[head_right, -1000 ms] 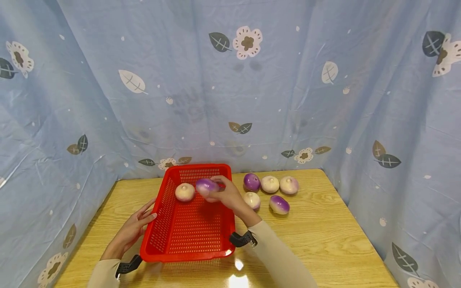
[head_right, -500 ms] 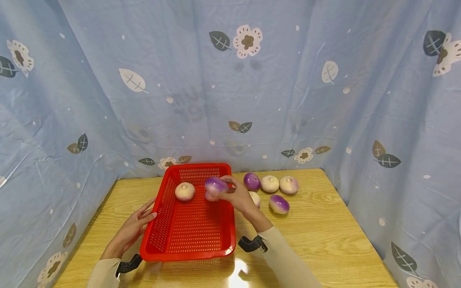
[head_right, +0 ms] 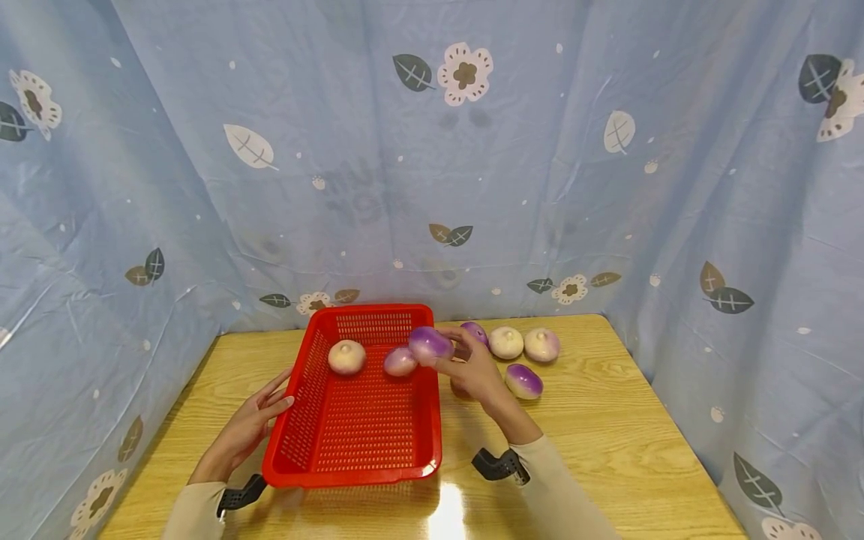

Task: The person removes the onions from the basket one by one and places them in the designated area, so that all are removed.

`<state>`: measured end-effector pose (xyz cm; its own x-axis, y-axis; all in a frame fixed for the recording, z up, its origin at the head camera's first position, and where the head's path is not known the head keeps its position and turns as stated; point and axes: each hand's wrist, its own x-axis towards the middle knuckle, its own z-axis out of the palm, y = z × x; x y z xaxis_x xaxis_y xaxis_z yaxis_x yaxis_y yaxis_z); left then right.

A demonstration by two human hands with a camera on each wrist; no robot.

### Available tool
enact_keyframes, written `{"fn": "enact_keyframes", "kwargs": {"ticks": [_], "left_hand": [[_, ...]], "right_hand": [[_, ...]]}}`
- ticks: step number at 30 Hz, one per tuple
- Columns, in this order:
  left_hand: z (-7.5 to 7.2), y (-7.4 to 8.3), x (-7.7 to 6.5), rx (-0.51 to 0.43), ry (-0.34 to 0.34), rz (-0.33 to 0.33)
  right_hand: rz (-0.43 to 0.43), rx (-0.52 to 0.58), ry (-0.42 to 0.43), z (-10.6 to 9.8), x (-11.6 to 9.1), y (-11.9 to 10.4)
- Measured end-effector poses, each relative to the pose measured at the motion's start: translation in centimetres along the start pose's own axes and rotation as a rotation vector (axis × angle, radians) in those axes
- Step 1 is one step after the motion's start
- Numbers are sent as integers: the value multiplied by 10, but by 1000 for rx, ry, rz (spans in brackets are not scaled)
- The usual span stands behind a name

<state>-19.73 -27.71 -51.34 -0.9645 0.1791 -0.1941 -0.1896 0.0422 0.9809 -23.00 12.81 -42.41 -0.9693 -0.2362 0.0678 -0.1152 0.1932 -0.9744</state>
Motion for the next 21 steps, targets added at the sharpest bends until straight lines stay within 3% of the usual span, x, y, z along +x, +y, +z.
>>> {"fn": "enact_keyframes", "kwargs": {"ticks": [21], "left_hand": [[1,5,-3,17,-6,7]], "right_hand": [[-16,-69,93,-64,-21,24]]}}
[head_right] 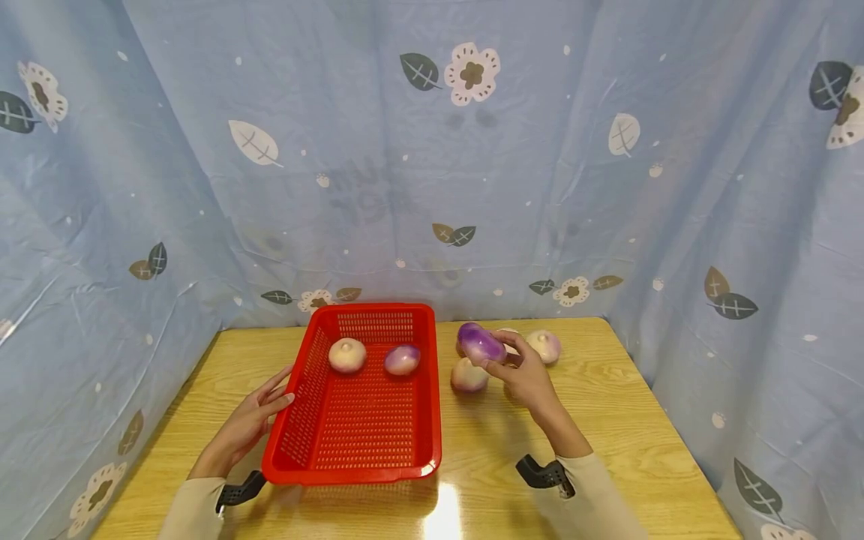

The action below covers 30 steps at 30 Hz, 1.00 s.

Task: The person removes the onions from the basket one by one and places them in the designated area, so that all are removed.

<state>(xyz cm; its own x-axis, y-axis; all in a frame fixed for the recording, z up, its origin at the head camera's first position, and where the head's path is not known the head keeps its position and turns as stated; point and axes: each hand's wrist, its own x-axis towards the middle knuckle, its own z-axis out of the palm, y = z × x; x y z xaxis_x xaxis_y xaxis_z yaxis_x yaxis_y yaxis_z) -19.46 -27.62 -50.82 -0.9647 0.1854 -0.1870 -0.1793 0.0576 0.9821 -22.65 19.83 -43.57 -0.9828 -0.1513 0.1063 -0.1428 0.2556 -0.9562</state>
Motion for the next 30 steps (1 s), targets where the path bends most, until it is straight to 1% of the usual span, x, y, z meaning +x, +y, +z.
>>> {"fn": "enact_keyframes", "kwargs": {"ticks": [9,17,26,30], "left_hand": [[0,1,0,1,3,-5],[0,0,-1,-9,-5,0],[0,0,-1,-9,-6,6],[0,0,-1,-6,-5,3]], "right_hand": [[70,-26,65,-24,-10,8],[82,-109,145,-45,-17,15],[126,-149,235,-67,-22,39],[158,-156,255,-74,-24,47]]}}
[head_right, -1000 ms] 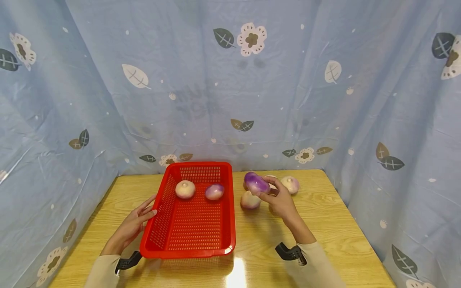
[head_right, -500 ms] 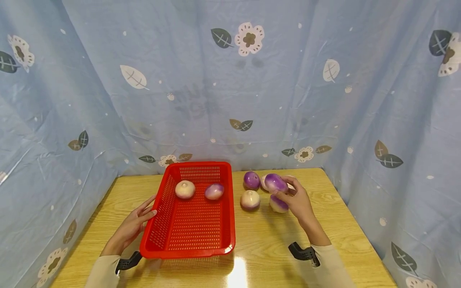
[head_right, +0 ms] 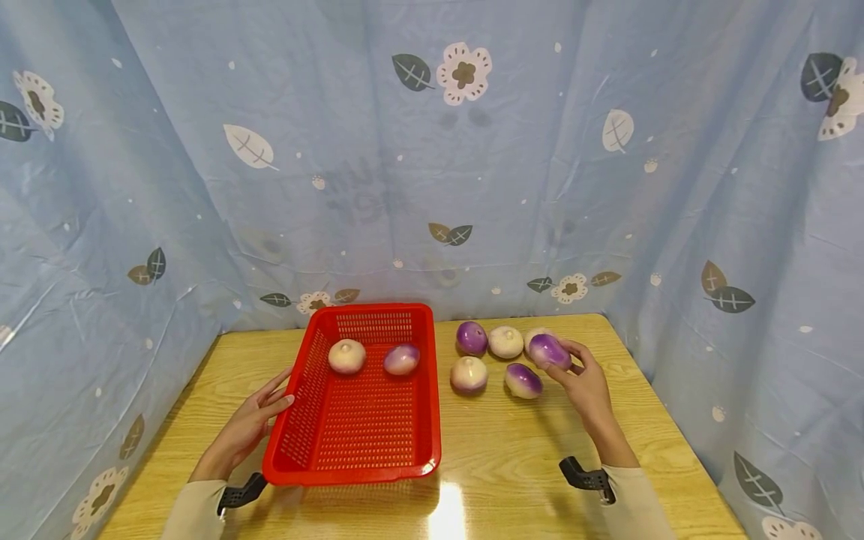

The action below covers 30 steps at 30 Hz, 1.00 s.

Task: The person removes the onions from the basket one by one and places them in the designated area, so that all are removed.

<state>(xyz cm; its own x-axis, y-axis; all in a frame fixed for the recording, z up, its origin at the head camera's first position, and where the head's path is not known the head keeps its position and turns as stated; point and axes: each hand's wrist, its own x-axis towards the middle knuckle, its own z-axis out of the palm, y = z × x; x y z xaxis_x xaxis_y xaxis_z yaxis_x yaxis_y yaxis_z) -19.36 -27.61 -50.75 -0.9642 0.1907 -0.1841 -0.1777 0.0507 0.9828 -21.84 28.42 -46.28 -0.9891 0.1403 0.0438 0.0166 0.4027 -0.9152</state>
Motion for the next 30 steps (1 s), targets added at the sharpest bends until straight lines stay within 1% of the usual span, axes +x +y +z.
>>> {"fn": "enact_keyframes", "kwargs": {"ticks": [5,10,13,18,24,30], "left_hand": [[1,0,0,8,8,-7],[2,0,-1,9,10,-9],[2,0,-1,6,6,-9],[1,1,-1,6,2,-5],[1,1,0,1,5,-7],[0,0,1,4,13,-10]], "right_hand": [[27,-17,8,-4,0,8],[52,-79,23,-7,1,18],[62,-89,24,-8,3,24],[69,-73,6,-11,5,33],[68,-98,0,-12,8,41],[103,-126,-30,-9,12,48]]}}
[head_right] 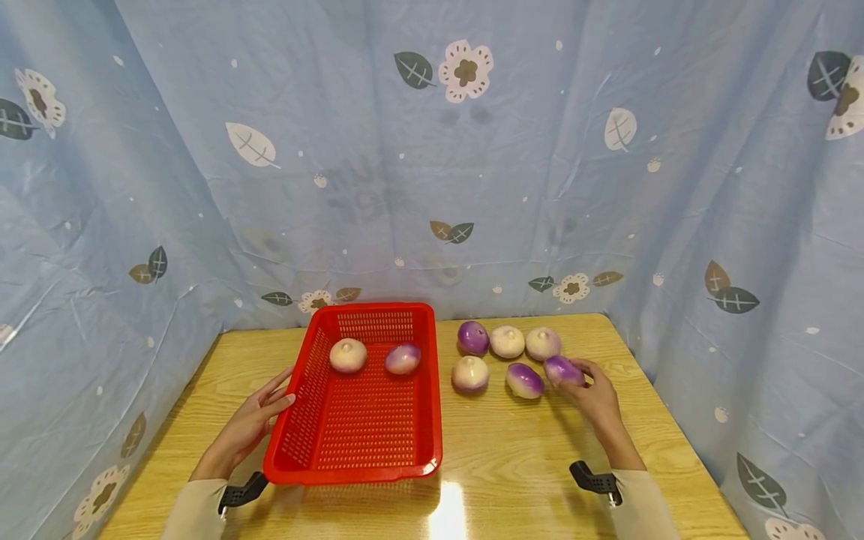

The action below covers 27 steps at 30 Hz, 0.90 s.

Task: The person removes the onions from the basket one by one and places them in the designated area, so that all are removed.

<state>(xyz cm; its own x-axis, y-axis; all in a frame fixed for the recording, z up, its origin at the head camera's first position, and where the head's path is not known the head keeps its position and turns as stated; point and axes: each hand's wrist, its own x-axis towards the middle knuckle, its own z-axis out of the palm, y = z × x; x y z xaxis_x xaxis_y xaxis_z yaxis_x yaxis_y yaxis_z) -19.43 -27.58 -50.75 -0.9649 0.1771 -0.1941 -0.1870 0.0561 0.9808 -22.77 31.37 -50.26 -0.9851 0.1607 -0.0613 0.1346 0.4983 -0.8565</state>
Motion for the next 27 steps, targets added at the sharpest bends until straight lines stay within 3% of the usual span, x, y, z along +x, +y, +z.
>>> {"fn": "enact_keyframes", "kwargs": {"ticks": [10,27], "left_hand": [[1,-1,0,-5,-6,2],[-1,-4,2,-11,-2,3]], "right_hand": [[1,-56,-17,7,4,7],[0,-54,-46,22,14,8]]}}
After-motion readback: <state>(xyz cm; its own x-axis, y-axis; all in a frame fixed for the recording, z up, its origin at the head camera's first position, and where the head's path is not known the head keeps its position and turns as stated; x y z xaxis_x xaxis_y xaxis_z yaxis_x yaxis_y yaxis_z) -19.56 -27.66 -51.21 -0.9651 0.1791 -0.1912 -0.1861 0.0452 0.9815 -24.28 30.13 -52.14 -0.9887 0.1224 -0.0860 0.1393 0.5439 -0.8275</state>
